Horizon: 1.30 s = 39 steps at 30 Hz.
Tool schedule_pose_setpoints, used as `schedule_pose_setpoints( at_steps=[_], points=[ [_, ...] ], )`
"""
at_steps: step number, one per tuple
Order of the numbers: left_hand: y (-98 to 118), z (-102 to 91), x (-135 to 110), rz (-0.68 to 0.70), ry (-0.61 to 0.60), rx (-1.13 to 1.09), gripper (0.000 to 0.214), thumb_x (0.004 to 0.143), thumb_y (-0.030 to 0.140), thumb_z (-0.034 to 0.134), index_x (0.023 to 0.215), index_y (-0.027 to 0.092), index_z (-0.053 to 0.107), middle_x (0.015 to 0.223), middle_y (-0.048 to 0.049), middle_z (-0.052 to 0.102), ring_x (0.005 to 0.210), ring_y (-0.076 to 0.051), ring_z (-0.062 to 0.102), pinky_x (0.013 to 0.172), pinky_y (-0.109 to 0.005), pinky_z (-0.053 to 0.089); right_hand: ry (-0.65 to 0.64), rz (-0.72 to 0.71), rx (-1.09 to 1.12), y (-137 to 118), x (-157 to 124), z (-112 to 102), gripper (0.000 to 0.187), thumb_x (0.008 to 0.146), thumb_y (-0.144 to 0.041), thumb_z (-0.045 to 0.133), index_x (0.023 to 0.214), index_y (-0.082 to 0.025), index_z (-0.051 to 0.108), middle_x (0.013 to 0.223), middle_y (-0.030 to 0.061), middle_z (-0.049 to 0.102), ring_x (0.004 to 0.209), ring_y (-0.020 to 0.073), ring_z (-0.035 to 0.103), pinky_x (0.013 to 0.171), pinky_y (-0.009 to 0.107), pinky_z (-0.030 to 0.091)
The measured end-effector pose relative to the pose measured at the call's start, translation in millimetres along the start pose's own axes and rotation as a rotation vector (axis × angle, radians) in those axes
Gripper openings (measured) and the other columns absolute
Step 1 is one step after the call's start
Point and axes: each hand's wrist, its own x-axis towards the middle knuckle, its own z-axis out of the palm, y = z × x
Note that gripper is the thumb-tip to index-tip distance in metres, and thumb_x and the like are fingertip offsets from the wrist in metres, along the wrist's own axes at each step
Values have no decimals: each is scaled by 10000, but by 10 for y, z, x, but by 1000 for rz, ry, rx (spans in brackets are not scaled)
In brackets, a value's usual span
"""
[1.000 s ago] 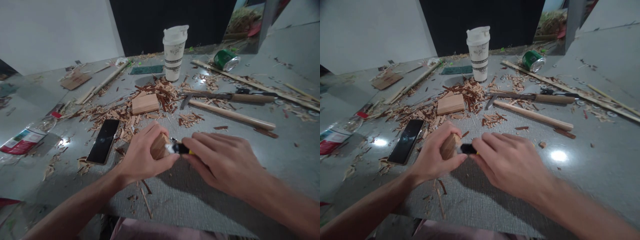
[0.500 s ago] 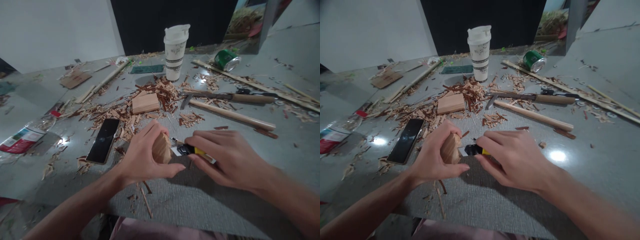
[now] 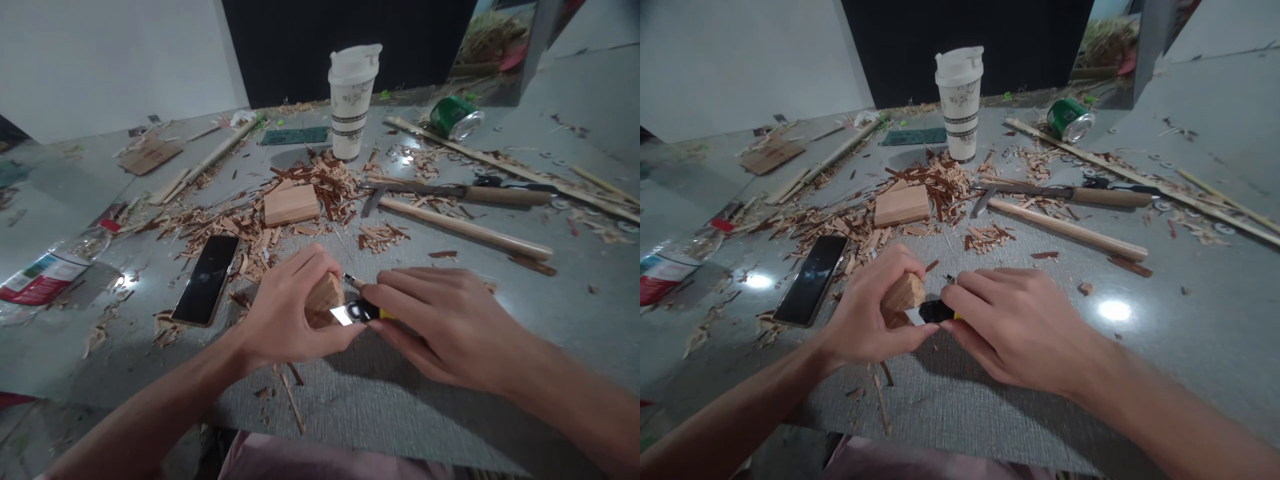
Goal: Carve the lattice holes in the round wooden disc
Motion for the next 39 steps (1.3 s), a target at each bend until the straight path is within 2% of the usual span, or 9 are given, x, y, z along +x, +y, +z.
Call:
schedule_pose_setpoints(
  at_steps=[7,11,14,17,20,23,30,34,39],
  points=[
    [0,-2,-20,25,37,42,352,851,391,800,1042,192,581,941,-25,598,846,-184,555,724,-330,434,58,20,-163,-78,0,-25,254,1110,-314,483,988,-182,663,764,5,596,642,191,551,608,379,335],
    [22,0,-25,2,47,74,282,857,332,768,1021,198,581,932,-29,620,842,-188,565,737,-339,446,106,79,-258,-100,-21,-36,223,1097,-310,516,987,-187,665,776,16,658,649,197,612,609,382,357],
    [18,5,-9,-17,55,69,277,812,287,766,995,208,573,918,-19,613,833,-186,563,733,-333,445,183,164,-301,-6,-58,-74,160,1076,-300,559,1027,-187,662,864,44,737,666,198,653,590,371,355],
    [-5,4,7,-44,60,35,343,764,315,813,981,213,568,917,-6,601,828,-175,556,731,-320,438,231,207,-246,137,-88,-112,149,1061,-290,572,1101,-175,657,916,68,759,704,211,674,581,360,365],
    [-32,-4,7,-53,52,2,418,745,378,853,1003,212,570,926,-1,593,832,-172,552,733,-318,431,184,157,-113,205,-83,-101,152,1072,-287,542,1089,-173,641,879,62,735,675,193,640,589,352,382],
    [-45,-4,-5,-38,43,-11,480,728,437,879,1019,212,571,932,-2,587,824,-174,546,726,-324,424,112,75,-22,161,-49,-44,159,1082,-297,519,1048,-186,627,821,33,685,639,176,591,586,351,355],
    [-39,12,-5,50,16,44,527,747,524,875,1038,220,557,917,-9,593,814,-190,572,696,-335,426,-6,16,32,40,-11,22,195,1097,-321,495,1059,-184,628,801,-1,610,648,174,549,598,361,310],
    [-36,8,-10,34,-3,64,490,773,477,849,1067,233,542,926,2,620,813,-181,603,694,-328,446,-21,-2,4,37,-9,4,213,1106,-320,480,1071,-178,636,810,0,609,653,176,557,605,367,316],
    [-19,16,-80,-86,36,53,577,779,394,825,1215,263,472,1071,-5,660,906,-186,678,777,-343,530,15,-16,-56,16,7,2,221,1112,-303,477,1034,-176,639,797,4,610,651,179,558,612,372,335]
  ],
)
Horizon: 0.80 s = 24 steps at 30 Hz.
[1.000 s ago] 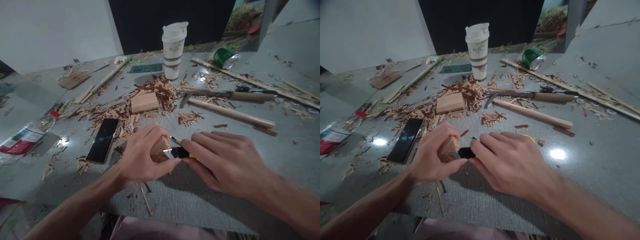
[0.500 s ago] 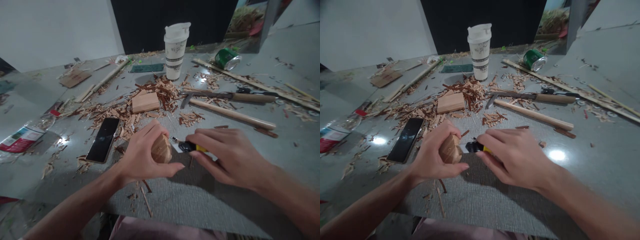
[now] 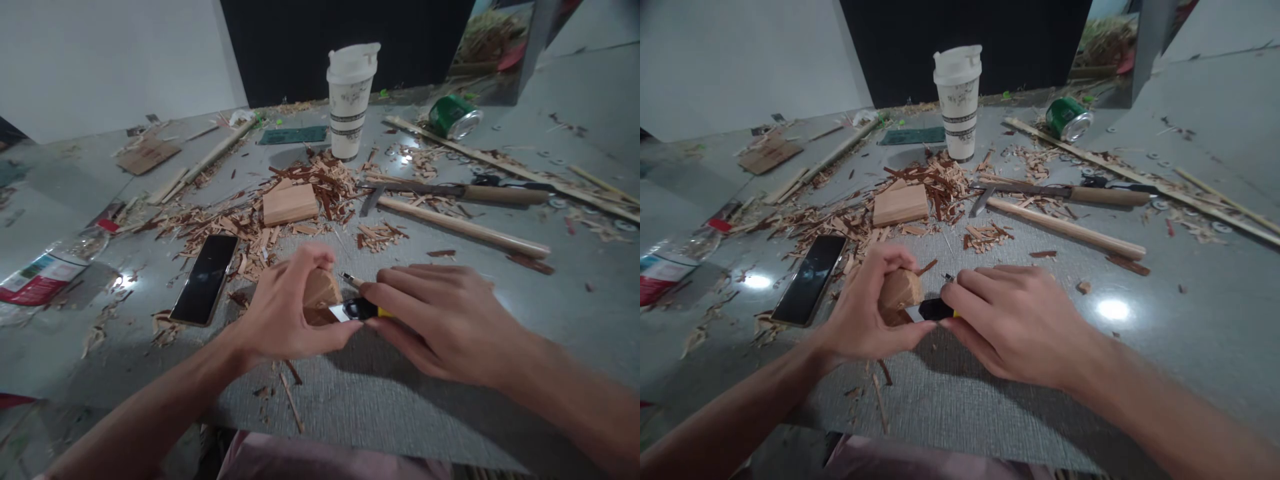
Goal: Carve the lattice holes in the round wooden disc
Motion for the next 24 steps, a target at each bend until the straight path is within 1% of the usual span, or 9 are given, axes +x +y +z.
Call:
schedule_pose_setpoints(
  at_steps=[5,8,10,12,14,16,18,21,24],
  points=[
    [-2,18,-55,9,95,40,658,777,423,827,1296,277,450,1235,-52,628,1075,-243,706,843,-393,566,72,35,-76,-116,-10,18,218,1108,-305,497,1020,-177,649,786,14,641,650,191,566,606,377,339],
    [-3,34,-56,27,157,83,637,771,417,829,1277,278,469,1240,-56,615,1073,-245,709,821,-391,573,109,78,-162,-152,-29,11,208,1101,-307,513,1019,-182,657,831,36,707,671,203,610,613,382,348],
    [1,44,-55,58,164,85,576,778,387,806,1238,275,478,1236,-62,612,1058,-243,710,802,-389,574,126,169,-226,-84,-46,-22,192,1091,-310,530,1030,-186,664,861,48,733,669,204,622,597,376,330],
    [3,51,-59,79,142,69,567,776,377,794,1226,275,464,1246,-75,604,1085,-259,704,801,-399,573,178,305,-272,64,-65,-75,182,1081,-316,541,1052,-190,670,853,52,731,654,197,612,568,360,290],
    [-5,54,-63,57,108,55,614,767,380,802,1252,282,439,1238,-76,602,1117,-280,698,824,-419,567,263,396,-240,236,-81,-129,207,1085,-339,534,1044,-187,668,743,26,656,601,174,556,553,341,283],
    [-29,58,-62,25,93,27,701,756,374,812,1310,294,391,1193,-61,604,1088,-278,708,833,-429,560,303,413,-98,352,-83,-151,233,1092,-355,519,982,-195,648,629,-28,521,528,142,466,545,325,290],
    [-66,70,-55,-3,85,-25,790,751,358,816,1368,312,325,1179,-50,595,1027,-256,718,826,-425,559,276,447,93,357,-62,-124,267,1097,-367,504,922,-208,628,596,-52,452,506,127,416,538,317,298],
    [-119,104,-35,6,91,-105,866,749,339,829,1408,330,267,1207,-58,567,998,-233,700,827,-413,564,197,574,385,177,14,-14,312,1071,-446,549,863,-225,619,626,-43,489,551,133,424,514,306,305],
    [-143,149,-9,54,91,-108,878,732,332,847,1406,329,284,1194,-54,555,998,-235,672,849,-420,565,164,734,700,-66,120,101,326,970,-505,687,819,-236,580,676,-35,557,598,140,489,516,286,377]
  ],
)
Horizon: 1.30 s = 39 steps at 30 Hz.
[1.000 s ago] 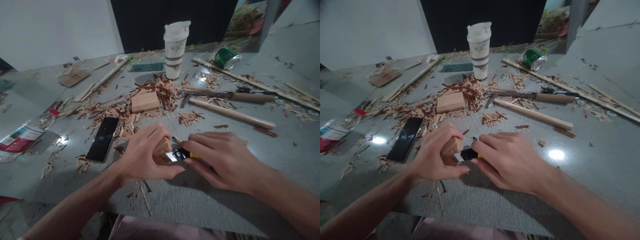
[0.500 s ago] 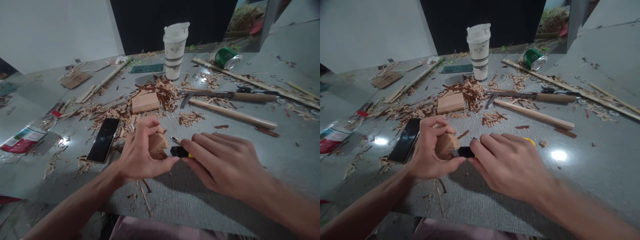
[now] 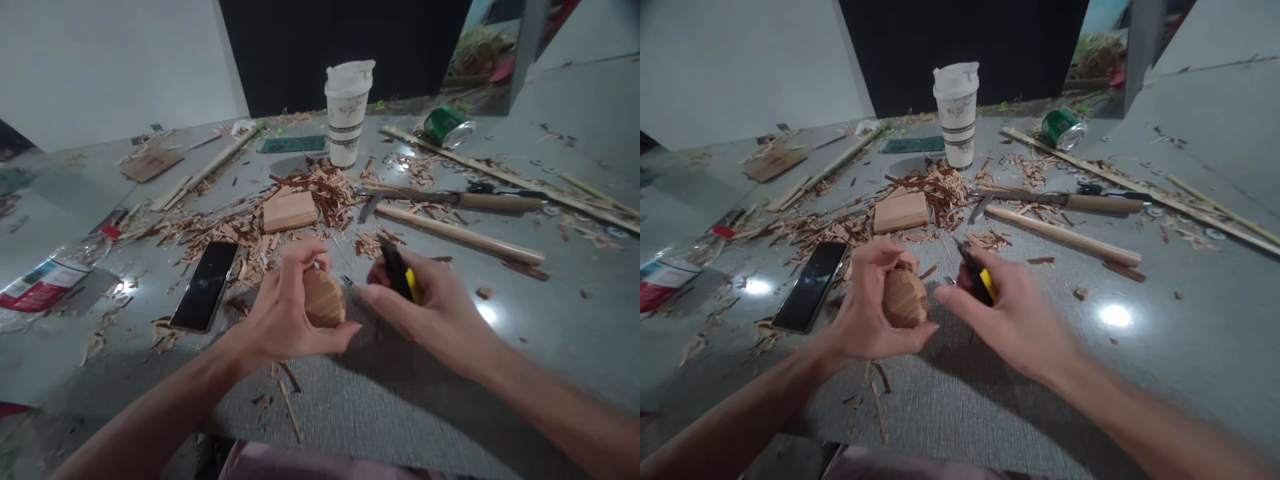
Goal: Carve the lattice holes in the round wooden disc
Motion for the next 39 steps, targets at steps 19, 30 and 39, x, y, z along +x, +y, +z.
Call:
schedule_pose_setpoints(
  at_steps=[19,30,39],
  points=[
    [103,85,103,-229,-196,133,584,859,380,762,1323,302,416,1358,-115,584,1277,-370,604,992,-615,553,-3,-100,-65,22,52,75,292,1033,-413,575,811,-239,499,673,-41,524,594,131,473,550,276,364],
    [87,2,107,-264,-158,218,641,719,546,869,1139,273,470,1190,-64,595,1079,-319,611,824,-474,504,-122,-561,-760,107,-36,-52,251,1104,-315,400,937,-206,552,803,28,634,629,173,569,598,353,300],
    [64,22,94,-186,-156,224,574,819,634,805,1130,264,496,1116,-53,603,1015,-281,617,789,-424,488,-225,-603,-724,135,-36,-57,207,1059,-208,406,1089,-170,608,881,45,659,688,183,593,629,351,370]
  ],
)
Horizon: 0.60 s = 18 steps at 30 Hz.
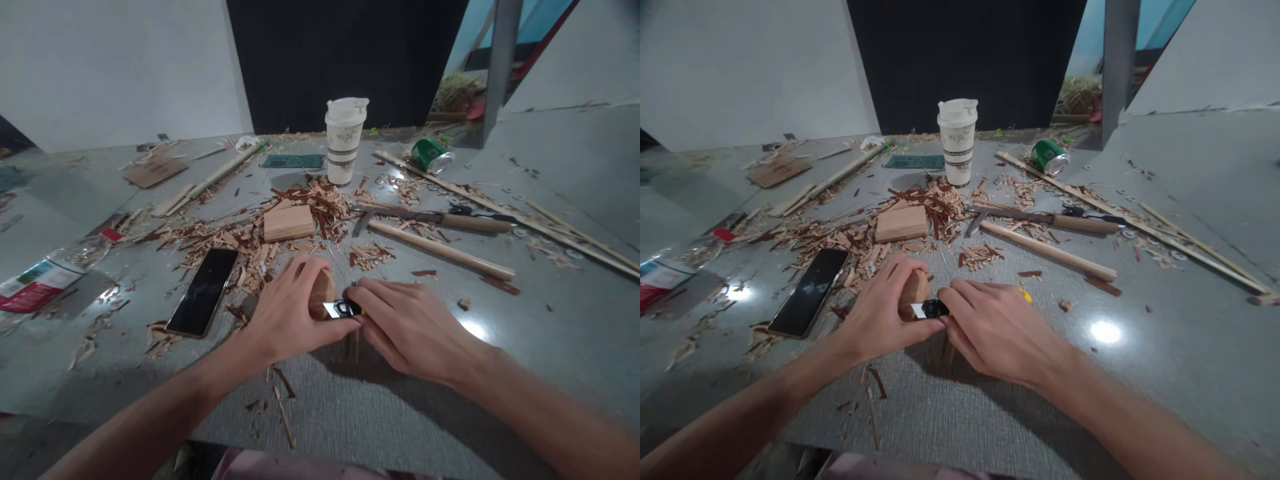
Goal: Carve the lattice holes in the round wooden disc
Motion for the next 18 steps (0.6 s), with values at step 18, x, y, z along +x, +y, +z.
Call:
schedule_pose_setpoints(
  at_steps=[18],
  points=[
    [-22,-47,-53,41,67,-23,455,952,610,658,1166,242,497,1083,-60,609,944,-250,601,790,-392,457,141,6,-218,-101,16,-15,297,1138,-273,380,1131,-133,642,879,52,685,704,226,668,633,375,427]
  ],
)
